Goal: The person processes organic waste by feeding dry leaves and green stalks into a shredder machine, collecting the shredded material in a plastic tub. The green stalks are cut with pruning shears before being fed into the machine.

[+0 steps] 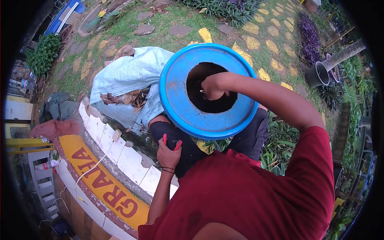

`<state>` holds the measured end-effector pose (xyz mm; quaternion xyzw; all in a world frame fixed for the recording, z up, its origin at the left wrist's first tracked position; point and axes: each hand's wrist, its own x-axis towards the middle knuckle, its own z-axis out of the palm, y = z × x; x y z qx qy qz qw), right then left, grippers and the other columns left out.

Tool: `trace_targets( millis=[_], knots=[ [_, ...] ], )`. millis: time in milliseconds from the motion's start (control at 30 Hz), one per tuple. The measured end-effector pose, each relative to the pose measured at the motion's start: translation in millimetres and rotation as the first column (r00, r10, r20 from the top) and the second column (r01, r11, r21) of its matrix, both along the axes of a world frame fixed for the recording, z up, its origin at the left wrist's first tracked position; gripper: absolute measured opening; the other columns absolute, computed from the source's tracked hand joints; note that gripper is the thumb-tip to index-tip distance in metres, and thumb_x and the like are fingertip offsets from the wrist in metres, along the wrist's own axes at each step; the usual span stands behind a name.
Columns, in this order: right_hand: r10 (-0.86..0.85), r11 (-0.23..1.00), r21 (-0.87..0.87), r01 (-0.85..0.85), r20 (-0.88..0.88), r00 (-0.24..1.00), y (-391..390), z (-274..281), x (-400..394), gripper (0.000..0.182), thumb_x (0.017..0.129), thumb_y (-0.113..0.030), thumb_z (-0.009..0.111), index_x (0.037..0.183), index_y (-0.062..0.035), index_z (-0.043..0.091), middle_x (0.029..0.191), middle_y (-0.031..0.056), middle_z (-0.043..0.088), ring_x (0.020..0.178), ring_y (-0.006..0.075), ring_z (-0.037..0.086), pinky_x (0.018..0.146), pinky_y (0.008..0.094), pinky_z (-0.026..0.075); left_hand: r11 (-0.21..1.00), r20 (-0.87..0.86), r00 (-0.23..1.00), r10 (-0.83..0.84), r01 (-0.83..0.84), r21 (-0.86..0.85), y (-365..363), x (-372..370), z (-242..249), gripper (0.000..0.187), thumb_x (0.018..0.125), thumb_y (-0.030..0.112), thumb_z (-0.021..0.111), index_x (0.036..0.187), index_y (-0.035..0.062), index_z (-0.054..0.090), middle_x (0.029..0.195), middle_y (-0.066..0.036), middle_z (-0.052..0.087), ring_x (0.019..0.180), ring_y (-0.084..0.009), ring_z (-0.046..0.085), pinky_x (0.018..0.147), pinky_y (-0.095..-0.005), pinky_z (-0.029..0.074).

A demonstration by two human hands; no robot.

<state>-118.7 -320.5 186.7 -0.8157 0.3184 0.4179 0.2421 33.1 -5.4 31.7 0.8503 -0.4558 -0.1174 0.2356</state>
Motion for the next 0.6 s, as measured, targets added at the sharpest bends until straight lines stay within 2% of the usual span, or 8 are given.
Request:
trace_targets(
  millis=[67,133,267,333,400,533,567,600],
  knots=[
    [-0.041,0.997,0.059,0.042,-0.012,0.999,-0.5,29.2,4.5,0.037,0.093,-0.015,0.046,0.102,0.0106,0.071,0.103,0.0187,0.073,0.083,0.0315,0.073,0.075,0.0429,0.059,1.0,-0.005,1.0,0.006,-0.006,0.01,0.3,-0.8,1.2,0.072,0.071,0.035,0.083,0.127,0.0061,0.048,0.103,-0.023,0.067,0.091,-0.0445,0.067,0.076,-0.0518,0.053],
    [-0.103,0.995,0.027,0.1,0.171,0.98,-1.7,38.1,9.6,0.041,0.096,-0.026,0.052,0.09,0.0092,0.072,0.089,0.0203,0.073,0.073,0.0347,0.072,0.068,0.0417,0.061,1.0,-0.007,1.0,0.006,-0.006,0.009,-2.3,-0.3,2.1,0.072,0.071,0.035,0.083,0.127,0.0061,0.048,0.104,-0.023,0.067,0.092,-0.0444,0.067,0.076,-0.0517,0.053],
    [0.274,0.929,-0.352,-0.118,0.434,0.859,3.1,10.3,5.4,0.029,0.088,-0.019,0.057,0.088,0.0066,0.071,0.092,0.0212,0.072,0.076,0.0362,0.072,0.071,0.0445,0.058,1.0,0.002,1.0,0.004,-0.004,0.023,-4.1,-2.4,5.2,0.074,0.071,0.035,0.083,0.129,0.0063,0.048,0.104,-0.023,0.067,0.092,-0.0439,0.067,0.077,-0.0513,0.053],
    [0.3,0.921,-0.346,-0.181,0.332,0.894,4.0,-0.6,5.8,0.029,0.088,-0.017,0.059,0.098,0.0071,0.07,0.096,0.0216,0.072,0.082,0.0357,0.072,0.07,0.0441,0.059,1.0,0.007,1.0,0.003,-0.004,0.023,-2.3,-2.9,6.2,0.074,0.071,0.035,0.083,0.129,0.0064,0.049,0.104,-0.022,0.067,0.092,-0.0437,0.067,0.077,-0.0512,0.053],
    [0.032,0.993,-0.114,-0.03,0.016,0.999,2.4,-8.9,5.1,0.027,0.089,-0.013,0.053,0.098,0.0043,0.073,0.099,0.0213,0.072,0.091,0.0332,0.073,0.076,0.0454,0.059,0.999,-0.002,1.0,0.014,-0.014,0.03,-2.5,-2.1,4.9,0.075,0.07,0.035,0.083,0.13,0.0065,0.048,0.104,-0.022,0.068,0.092,-0.0434,0.067,0.077,-0.0511,0.054],
    [-0.188,0.952,0.243,0.186,-0.015,0.982,-17.8,-7.3,17.1,0.031,0.093,-0.014,0.049,0.106,0.0033,0.071,0.1,0.0187,0.073,0.09,0.0311,0.073,0.076,0.0434,0.061,0.999,-0.006,1.0,0.019,-0.019,0.026,-0.6,-1.0,3.5,0.074,0.071,0.035,0.083,0.13,0.0064,0.049,0.105,-0.022,0.068,0.093,-0.0436,0.067,0.077,-0.051,0.054],
    [-0.19,0.965,0.195,0.176,0.058,0.98,-16.6,7.2,18.1,0.035,0.097,-0.02,0.054,0.111,0.0092,0.067,0.093,0.0201,0.072,0.088,0.039,0.072,0.071,0.0424,0.064,1.0,-0.001,1.0,0.014,-0.014,0.018,-0.9,-0.7,3.9,0.074,0.071,0.035,0.083,0.129,0.0064,0.049,0.104,-0.022,0.068,0.092,-0.0437,0.067,0.077,-0.0511,0.054],
    [-0.194,0.965,0.193,0.18,0.056,0.979,-12.9,8.7,16.2,0.035,0.097,-0.02,0.054,0.111,0.0092,0.067,0.093,0.0201,0.072,0.088,0.039,0.072,0.071,0.0424,0.064,1.0,0.003,1.0,0.007,-0.007,0.01,-1.5,-0.9,4.3,0.073,0.07,0.035,0.083,0.129,0.0063,0.049,0.104,-0.022,0.068,0.092,-0.0439,0.067,0.077,-0.0512,0.054]
  ],
)
